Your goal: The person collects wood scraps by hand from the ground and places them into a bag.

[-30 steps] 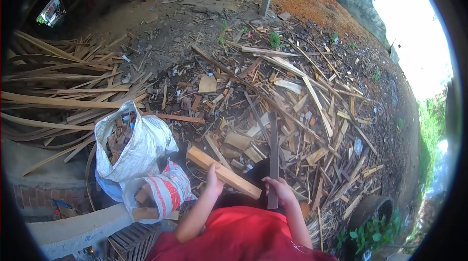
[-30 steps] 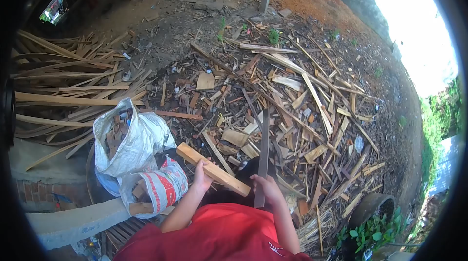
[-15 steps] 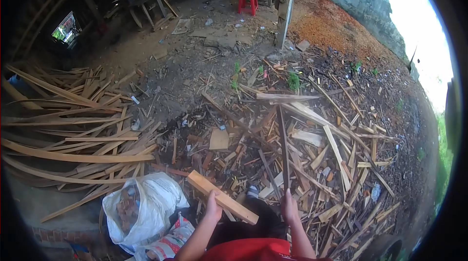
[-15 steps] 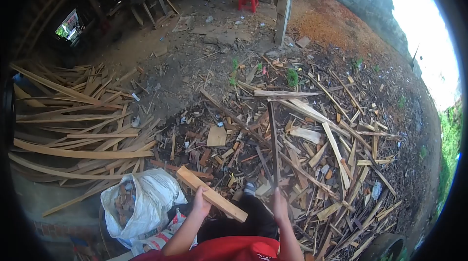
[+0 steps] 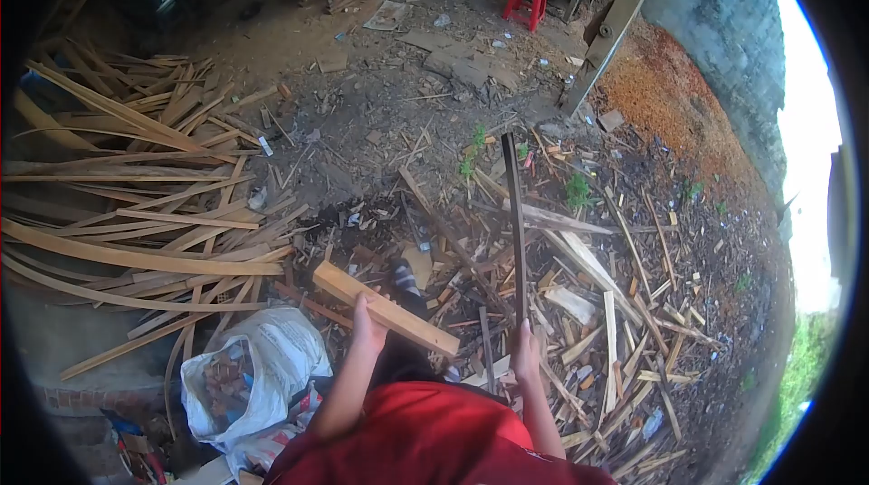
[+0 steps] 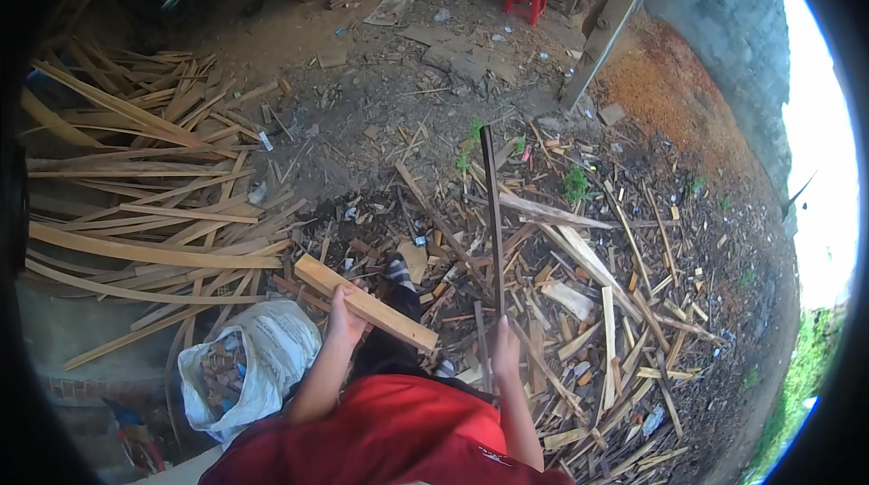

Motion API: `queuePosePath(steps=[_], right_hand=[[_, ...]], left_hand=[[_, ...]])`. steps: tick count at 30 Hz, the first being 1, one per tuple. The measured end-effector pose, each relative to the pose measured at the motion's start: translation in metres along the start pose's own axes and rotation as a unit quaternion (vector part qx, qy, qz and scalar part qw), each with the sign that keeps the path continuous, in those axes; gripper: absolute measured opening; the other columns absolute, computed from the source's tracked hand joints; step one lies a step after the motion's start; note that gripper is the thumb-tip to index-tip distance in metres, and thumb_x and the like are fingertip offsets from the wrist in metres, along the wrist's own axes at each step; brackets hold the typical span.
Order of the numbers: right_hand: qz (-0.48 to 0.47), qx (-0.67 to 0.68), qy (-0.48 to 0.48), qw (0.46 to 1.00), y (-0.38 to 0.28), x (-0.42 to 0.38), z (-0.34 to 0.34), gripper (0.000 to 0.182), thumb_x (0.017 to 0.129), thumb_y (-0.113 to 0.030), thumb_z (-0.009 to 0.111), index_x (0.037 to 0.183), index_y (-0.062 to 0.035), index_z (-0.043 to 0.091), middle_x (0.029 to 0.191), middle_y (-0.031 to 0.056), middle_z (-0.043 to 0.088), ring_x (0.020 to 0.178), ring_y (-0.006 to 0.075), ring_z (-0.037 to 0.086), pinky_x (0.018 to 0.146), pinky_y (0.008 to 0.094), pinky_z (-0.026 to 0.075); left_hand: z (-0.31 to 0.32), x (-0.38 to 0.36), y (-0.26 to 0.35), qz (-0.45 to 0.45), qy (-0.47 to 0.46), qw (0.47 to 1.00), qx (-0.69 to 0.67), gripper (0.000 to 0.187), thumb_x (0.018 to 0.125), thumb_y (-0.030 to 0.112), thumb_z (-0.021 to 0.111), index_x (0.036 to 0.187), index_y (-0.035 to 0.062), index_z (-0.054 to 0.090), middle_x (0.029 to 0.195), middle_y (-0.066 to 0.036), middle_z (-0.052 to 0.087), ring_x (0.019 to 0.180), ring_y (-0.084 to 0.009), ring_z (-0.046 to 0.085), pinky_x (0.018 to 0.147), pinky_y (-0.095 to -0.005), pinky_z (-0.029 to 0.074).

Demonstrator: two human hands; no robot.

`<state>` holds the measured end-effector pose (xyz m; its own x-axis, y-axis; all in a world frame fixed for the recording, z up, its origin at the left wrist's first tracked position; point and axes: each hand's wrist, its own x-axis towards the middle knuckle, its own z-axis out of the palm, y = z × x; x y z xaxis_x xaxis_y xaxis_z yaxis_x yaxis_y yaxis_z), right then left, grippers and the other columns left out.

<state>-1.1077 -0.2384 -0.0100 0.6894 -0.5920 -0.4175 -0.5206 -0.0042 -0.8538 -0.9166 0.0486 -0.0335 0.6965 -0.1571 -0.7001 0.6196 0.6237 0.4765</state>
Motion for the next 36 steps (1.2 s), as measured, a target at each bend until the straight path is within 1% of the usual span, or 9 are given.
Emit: queuePosePath(steps=[3, 10, 13, 14, 19, 23, 28, 31, 36], right_hand=[[-0.067, -0.062, 0.061, 0.994, -0.038, 0.074, 0.036, 0.067, 0.109, -0.06, 0.031, 0.072, -0.0069, 0.05, 0.066, -0.0021, 0.044, 0.062, 0.0126, 0.039, 0.058, 0.0342, 0.035], [-0.063, -0.186, 0.137, 0.971, -0.034, 0.24, 0.096, 0.062, 0.108, -0.056, 0.039, 0.084, -0.0013, 0.058, 0.066, 0.0063, 0.053, 0.059, 0.0157, 0.052, 0.056, 0.0385, 0.042], [0.079, -0.171, 0.117, 0.975, -0.052, 0.273, 0.11, 0.064, 0.108, -0.057, 0.038, 0.088, -0.0007, 0.061, 0.069, 0.0081, 0.057, 0.064, 0.0191, 0.057, 0.061, 0.039, 0.044], [0.098, -0.182, 0.122, 0.971, -0.066, 0.286, 0.116, 0.067, 0.108, -0.055, 0.035, 0.094, 0.0012, 0.069, 0.08, 0.0219, 0.068, 0.082, 0.0369, 0.069, 0.077, 0.0489, 0.048], [0.125, -0.141, 0.155, 0.97, -0.079, 0.381, 0.148, 0.073, 0.105, -0.063, 0.037, 0.088, 0.0006, 0.07, 0.076, 0.0191, 0.068, 0.078, 0.0348, 0.068, 0.076, 0.0484, 0.049], [0.224, -0.097, 0.155, 0.957, -0.196, 0.491, 0.189, 0.079, 0.104, -0.067, 0.035, 0.086, 0.0018, 0.07, 0.072, 0.0166, 0.067, 0.075, 0.0298, 0.068, 0.071, 0.0472, 0.049], [0.113, -0.124, 0.181, 0.969, -0.182, 0.732, 0.235, 0.079, 0.103, -0.068, 0.037, 0.099, 0.0031, 0.071, 0.082, 0.0218, 0.071, 0.078, 0.0335, 0.069, 0.075, 0.0492, 0.05], [0.147, -0.105, 0.097, 0.979, -0.319, 0.859, 0.239, 0.077, 0.1, -0.069, 0.041, 0.11, 0.0008, 0.071, 0.097, 0.0276, 0.071, 0.098, 0.0442, 0.068, 0.087, 0.051, 0.049], [0.024, -0.09, 0.127, 0.988, -0.444, 1.036, 0.268, 0.071, 0.102, -0.066, 0.042, 0.098, -0.0016, 0.071, 0.084, 0.0232, 0.069, 0.09, 0.0419, 0.068, 0.083, 0.0485, 0.05]], left_hand=[[0.021, 0.093, 0.033, 0.027, 0.028, 0.998, -0.042, 0.04, 0.092, 0.028, 0.058, 0.128, 0.0092, 0.056, 0.115, -0.011, 0.057, 0.108, -0.0275, 0.06, 0.097, -0.047, 0.051], [0.116, 0.275, 0.142, -0.02, 0.017, 0.996, -0.089, 0.044, 0.096, 0.031, 0.058, 0.133, 0.0085, 0.055, 0.127, -0.013, 0.053, 0.125, -0.0266, 0.052, 0.105, -0.048, 0.047], [0.154, 0.314, 0.2, -0.017, 0.007, 0.998, -0.064, 0.045, 0.096, 0.033, 0.058, 0.133, 0.0071, 0.055, 0.126, -0.013, 0.053, 0.123, -0.0269, 0.052, 0.106, -0.0481, 0.046], [0.171, 0.33, 0.216, 0.007, 0.01, 0.999, -0.041, 0.045, 0.096, 0.035, 0.058, 0.131, 0.007, 0.054, 0.124, -0.011, 0.053, 0.118, -0.0274, 0.054, 0.107, -0.0479, 0.046], [0.241, 0.422, 0.267, -0.01, 0.013, 0.999, -0.042, 0.044, 0.097, 0.04, 0.059, 0.129, 0.0098, 0.055, 0.124, -0.009, 0.053, 0.119, -0.0262, 0.053, 0.111, -0.049, 0.044], [0.314, 0.507, 0.299, -0.015, 0.033, 0.997, -0.068, 0.041, 0.091, 0.033, 0.062, 0.126, 0.0104, 0.056, 0.113, -0.009, 0.056, 0.11, -0.0248, 0.056, 0.105, -0.0485, 0.048], [0.429, 0.634, 0.357, 0.047, 0.025, 0.994, -0.092, 0.037, 0.086, 0.031, 0.066, 0.118, 0.0122, 0.06, 0.111, -0.006, 0.059, 0.111, -0.0232, 0.058, 0.104, -0.0475, 0.049], [0.502, 0.698, 0.407, 0.089, 0.042, 0.992, -0.077, 0.035, 0.086, 0.031, 0.066, 0.116, 0.0135, 0.061, 0.107, -0.004, 0.06, 0.108, -0.0223, 0.059, 0.102, -0.0469, 0.05], [0.615, 0.771, 0.473, 0.124, 0.009, 0.99, -0.059, 0.033, 0.086, 0.031, 0.067, 0.114, 0.0146, 0.062, 0.104, -0.003, 0.061, 0.101, -0.0216, 0.06, 0.098, -0.0434, 0.05]])
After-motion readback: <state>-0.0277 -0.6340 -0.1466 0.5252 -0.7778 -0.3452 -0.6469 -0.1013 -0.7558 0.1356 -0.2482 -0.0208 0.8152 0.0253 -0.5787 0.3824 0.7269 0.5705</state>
